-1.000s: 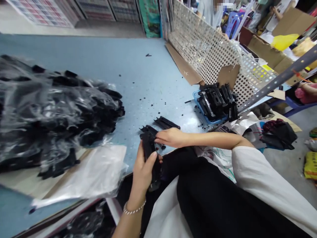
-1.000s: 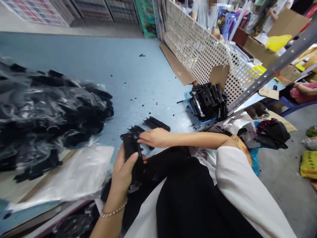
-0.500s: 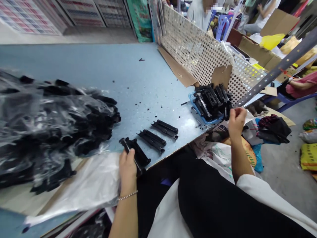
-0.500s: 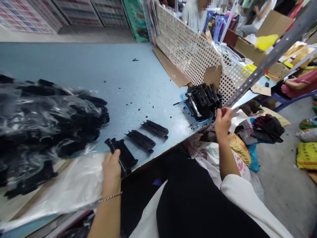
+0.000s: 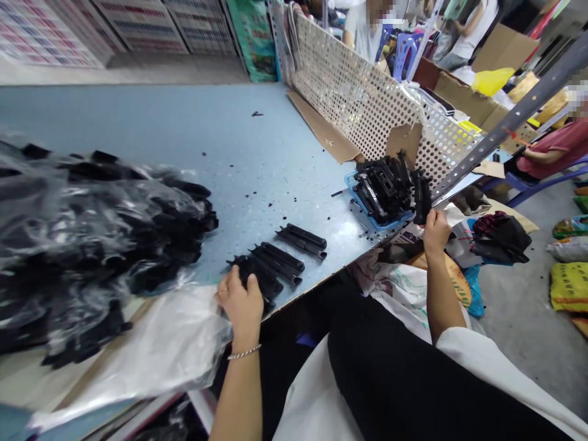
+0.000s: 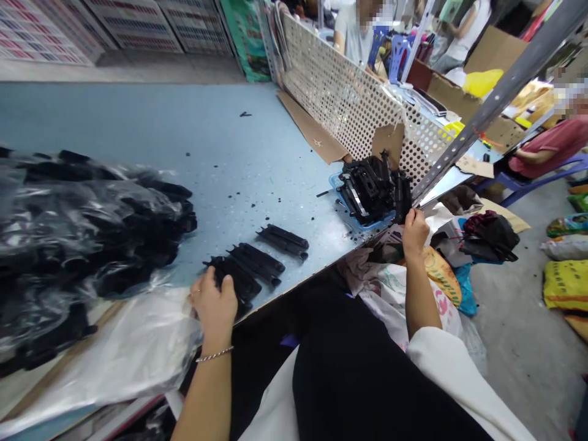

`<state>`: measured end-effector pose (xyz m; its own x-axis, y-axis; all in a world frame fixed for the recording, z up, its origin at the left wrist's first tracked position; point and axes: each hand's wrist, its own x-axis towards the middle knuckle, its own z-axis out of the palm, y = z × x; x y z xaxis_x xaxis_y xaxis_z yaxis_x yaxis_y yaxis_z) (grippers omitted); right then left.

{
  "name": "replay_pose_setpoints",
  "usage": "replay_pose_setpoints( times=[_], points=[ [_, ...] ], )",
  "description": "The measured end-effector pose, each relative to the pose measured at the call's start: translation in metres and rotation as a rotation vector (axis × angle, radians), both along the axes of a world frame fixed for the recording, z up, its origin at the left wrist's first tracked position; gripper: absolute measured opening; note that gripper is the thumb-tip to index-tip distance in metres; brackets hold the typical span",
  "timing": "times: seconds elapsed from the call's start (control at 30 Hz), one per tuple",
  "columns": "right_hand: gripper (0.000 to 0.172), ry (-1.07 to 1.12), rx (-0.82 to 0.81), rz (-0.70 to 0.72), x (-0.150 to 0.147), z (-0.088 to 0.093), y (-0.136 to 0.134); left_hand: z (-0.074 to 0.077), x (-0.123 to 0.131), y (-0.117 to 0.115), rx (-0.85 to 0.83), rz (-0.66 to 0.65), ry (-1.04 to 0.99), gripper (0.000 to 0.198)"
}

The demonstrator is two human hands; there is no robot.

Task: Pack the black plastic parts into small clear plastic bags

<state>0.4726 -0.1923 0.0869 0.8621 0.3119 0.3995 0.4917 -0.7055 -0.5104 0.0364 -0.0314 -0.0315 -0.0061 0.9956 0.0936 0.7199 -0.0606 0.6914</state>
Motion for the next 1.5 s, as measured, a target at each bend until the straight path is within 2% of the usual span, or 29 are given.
replay_pose_setpoints(
  times=[0.13, 0.23, 0.3, 0.37, 0.43, 0.5, 0.57, 0.6, 0.7, 0.8, 0.87, 0.93, 1.0, 1.07, 1.17, 1.23, 1.3, 1.4, 1.43, 1.5],
  points=[
    [0.043, -0.017, 0.117, -0.014, -0.006, 0.009, -0.009, 0.004, -0.002, -0.003, 0.015, -0.002, -0.006, 0.061],
    [0.047, -0.010, 0.242, 0.089, -0.027, 0.012, -0.007, 0.018, 0.008, -0.016, 0.113, 0.003, -0.044, 0.061],
    [0.050, 0.087, 0.342, 0.251, -0.058, 0.005, 0.003, 0.035, 0.026, -0.031, 0.159, -0.086, -0.174, 0.059],
    [0.052, 0.285, 0.397, 0.467, -0.102, -0.006, 0.017, 0.055, 0.052, -0.046, 0.112, -0.263, -0.429, 0.062],
    [0.051, 0.488, 0.338, 0.733, -0.149, -0.017, 0.029, 0.074, 0.076, -0.055, -0.014, -0.433, -0.755, 0.074],
    [0.046, 0.558, 0.168, 1.044, -0.183, -0.021, 0.039, 0.088, 0.089, -0.056, -0.151, -0.428, -0.979, 0.083],
    [0.041, 0.433, 0.010, 1.277, -0.199, -0.016, 0.050, 0.097, 0.084, -0.054, -0.279, -0.332, -1.039, 0.087],
    [0.039, 0.308, -0.038, 1.338, -0.200, -0.011, 0.058, 0.100, 0.077, -0.055, -0.327, -0.292, -1.023, 0.088],
    [0.034, -0.179, -0.123, 1.393, -0.192, 0.007, 0.088, 0.103, 0.052, -0.062, -0.389, -0.291, -0.953, 0.092],
    [0.029, -0.584, -0.236, 1.534, -0.187, 0.022, 0.116, 0.105, 0.034, -0.073, -0.418, -0.336, -0.913, 0.091],
    [0.030, -0.737, -0.282, 1.652, -0.188, 0.029, 0.128, 0.109, 0.027, -0.078, -0.443, -0.340, -0.875, 0.090],
    [0.032, -0.769, -0.308, 1.759, -0.191, 0.036, 0.136, 0.113, 0.022, -0.083, -0.462, -0.341, -0.825, 0.090],
    [0.034, -0.606, -0.320, 1.861, -0.198, 0.040, 0.139, 0.117, 0.018, -0.086, -0.470, -0.363, -0.758, 0.088],
    [0.037, -0.166, -0.286, 1.908, -0.207, 0.039, 0.140, 0.121, 0.016, -0.089, -0.398, -0.377, -0.663, 0.085],
    [0.052, 0.449, -0.214, 1.812, -0.226, 0.030, 0.135, 0.121, 0.012, -0.090, -0.160, -0.361, -0.498, 0.083],
    [0.059, 0.642, -0.241, 1.791, -0.235, 0.025, 0.132, 0.119, 0.007, -0.089, -0.061, -0.356, -0.428, 0.081],
    [0.056, 0.686, -0.268, 1.800, -0.238, 0.026, 0.133, 0.117, 0.001, -0.087, -0.039, -0.356, -0.395, 0.079],
    [0.037, 0.459, -0.201, 1.802, -0.238, 0.037, 0.139, 0.117, -0.007, -0.086, -0.024, -0.357, -0.390, 0.077],
    [0.035, 0.382, -0.184, 1.808, -0.238, 0.041, 0.142, 0.117, -0.008, -0.087, -0.017, -0.362, -0.394, 0.077],
    [0.036, 0.398, -0.204, 1.821, -0.242, 0.046, 0.145, 0.118, -0.008, -0.088, -0.003, -0.366, -0.402, 0.077]
  ],
)
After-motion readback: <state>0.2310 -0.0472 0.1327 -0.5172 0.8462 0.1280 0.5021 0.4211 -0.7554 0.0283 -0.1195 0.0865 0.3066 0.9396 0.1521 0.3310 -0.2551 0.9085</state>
